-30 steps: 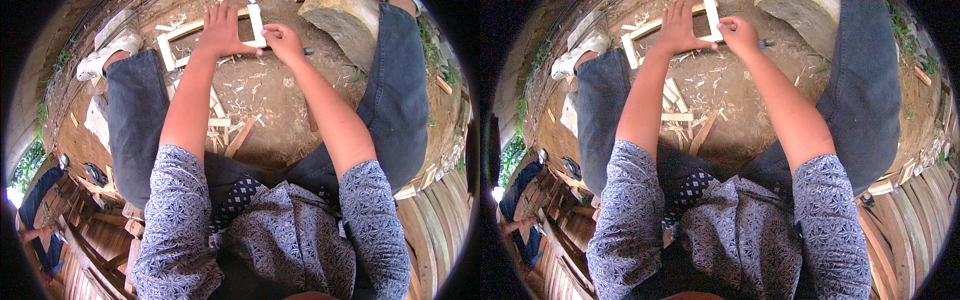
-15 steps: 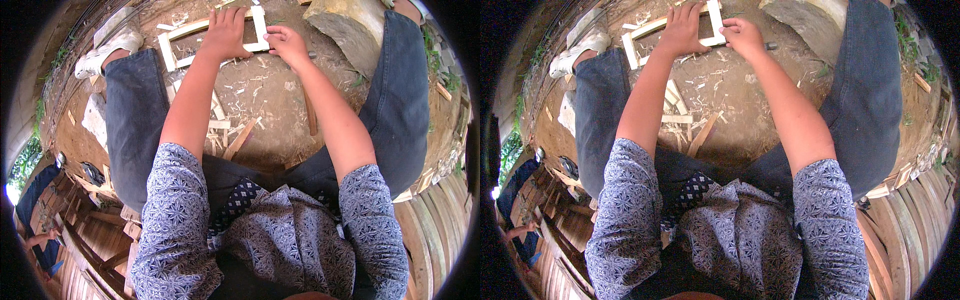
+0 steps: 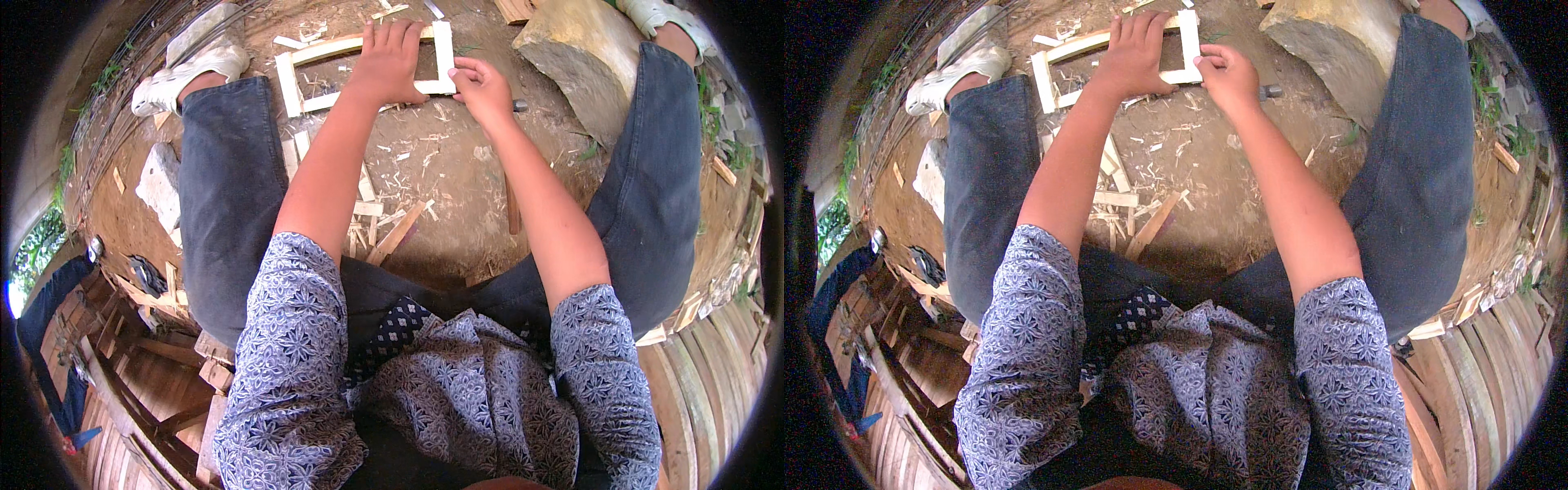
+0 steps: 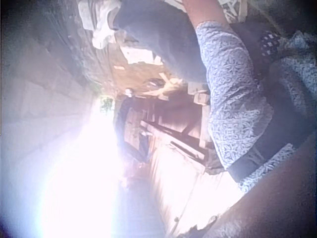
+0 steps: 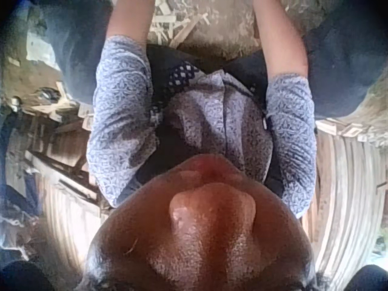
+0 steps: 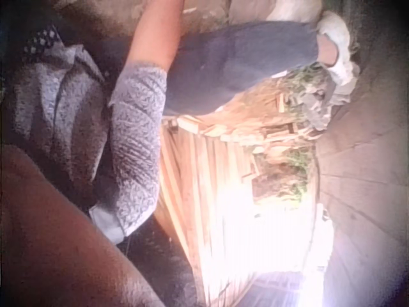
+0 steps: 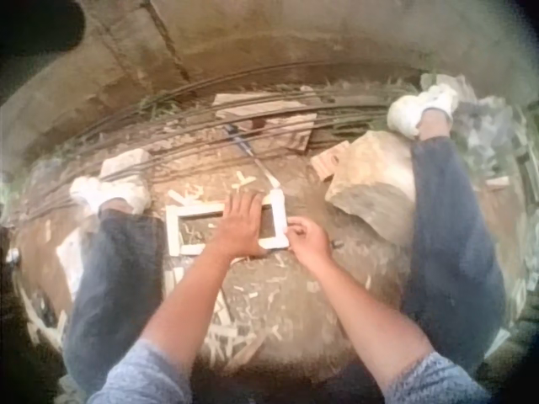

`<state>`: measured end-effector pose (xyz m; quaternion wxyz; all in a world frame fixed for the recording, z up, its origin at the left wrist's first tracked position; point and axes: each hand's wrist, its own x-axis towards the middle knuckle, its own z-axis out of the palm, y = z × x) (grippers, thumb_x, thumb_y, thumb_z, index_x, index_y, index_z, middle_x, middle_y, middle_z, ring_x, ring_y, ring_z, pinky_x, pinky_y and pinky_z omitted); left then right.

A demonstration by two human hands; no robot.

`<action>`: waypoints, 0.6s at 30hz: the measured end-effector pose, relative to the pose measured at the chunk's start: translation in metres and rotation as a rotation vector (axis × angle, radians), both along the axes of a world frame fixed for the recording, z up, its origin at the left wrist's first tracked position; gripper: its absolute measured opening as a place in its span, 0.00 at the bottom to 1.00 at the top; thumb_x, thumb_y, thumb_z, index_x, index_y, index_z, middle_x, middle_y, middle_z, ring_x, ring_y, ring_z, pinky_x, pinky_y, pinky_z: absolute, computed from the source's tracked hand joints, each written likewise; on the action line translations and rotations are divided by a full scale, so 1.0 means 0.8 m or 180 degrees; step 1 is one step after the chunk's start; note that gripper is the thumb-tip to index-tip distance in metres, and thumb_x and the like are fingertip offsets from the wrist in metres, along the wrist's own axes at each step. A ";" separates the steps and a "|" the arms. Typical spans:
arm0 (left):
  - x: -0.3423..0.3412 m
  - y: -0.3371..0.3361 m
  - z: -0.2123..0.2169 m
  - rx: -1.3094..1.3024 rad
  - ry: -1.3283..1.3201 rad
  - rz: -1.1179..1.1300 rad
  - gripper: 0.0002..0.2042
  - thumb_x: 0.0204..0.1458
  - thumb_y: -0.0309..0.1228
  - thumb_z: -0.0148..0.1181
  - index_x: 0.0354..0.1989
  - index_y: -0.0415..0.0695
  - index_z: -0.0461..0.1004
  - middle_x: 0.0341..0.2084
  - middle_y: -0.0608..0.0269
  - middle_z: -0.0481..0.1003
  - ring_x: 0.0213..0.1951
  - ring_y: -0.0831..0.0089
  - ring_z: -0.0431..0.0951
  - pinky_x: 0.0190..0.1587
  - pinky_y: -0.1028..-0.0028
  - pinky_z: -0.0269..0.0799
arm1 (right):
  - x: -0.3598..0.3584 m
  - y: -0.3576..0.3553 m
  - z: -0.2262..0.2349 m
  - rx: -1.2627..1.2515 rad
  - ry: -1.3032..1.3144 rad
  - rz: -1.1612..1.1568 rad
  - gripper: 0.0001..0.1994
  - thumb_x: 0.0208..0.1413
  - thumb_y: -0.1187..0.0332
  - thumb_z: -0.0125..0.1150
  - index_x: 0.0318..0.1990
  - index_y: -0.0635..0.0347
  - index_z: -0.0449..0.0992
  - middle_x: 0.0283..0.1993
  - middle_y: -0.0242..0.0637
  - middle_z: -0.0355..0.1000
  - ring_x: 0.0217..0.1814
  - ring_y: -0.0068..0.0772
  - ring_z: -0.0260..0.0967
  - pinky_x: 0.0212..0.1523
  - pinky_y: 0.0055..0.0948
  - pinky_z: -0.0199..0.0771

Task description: The person assembles a rectangular wooden frame by joining four cut pieces together. They use a hammer to tap the joints and align the pieces on the ground.

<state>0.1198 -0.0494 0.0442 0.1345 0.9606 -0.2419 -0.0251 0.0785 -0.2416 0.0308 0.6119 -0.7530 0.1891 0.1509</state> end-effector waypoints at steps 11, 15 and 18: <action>-0.002 -0.002 0.002 0.0017 0.0116 0.0087 0.63 0.24 0.50 0.81 0.73 0.45 0.50 0.66 0.53 0.60 0.70 0.52 0.57 0.74 0.46 0.43 | -0.003 0.000 -0.002 0.0040 -0.0106 -0.0230 0.15 0.58 0.68 0.66 0.52 0.62 0.80 0.44 0.40 0.81 0.36 0.23 0.78 0.33 0.24 0.81; -0.005 0.003 0.001 -0.0014 0.0132 0.0133 0.62 0.24 0.52 0.81 0.72 0.45 0.51 0.66 0.53 0.60 0.70 0.52 0.57 0.74 0.47 0.43 | -0.005 -0.004 0.000 0.0159 0.0000 -0.0183 0.15 0.58 0.69 0.66 0.52 0.62 0.80 0.44 0.41 0.81 0.37 0.23 0.78 0.32 0.24 0.81; -0.006 0.003 0.001 0.0031 0.0137 0.0130 0.63 0.25 0.55 0.80 0.72 0.44 0.51 0.66 0.53 0.59 0.69 0.52 0.57 0.73 0.45 0.44 | -0.001 -0.003 0.010 0.0096 0.0039 -0.0115 0.16 0.58 0.69 0.66 0.53 0.64 0.80 0.43 0.42 0.81 0.35 0.24 0.78 0.31 0.23 0.80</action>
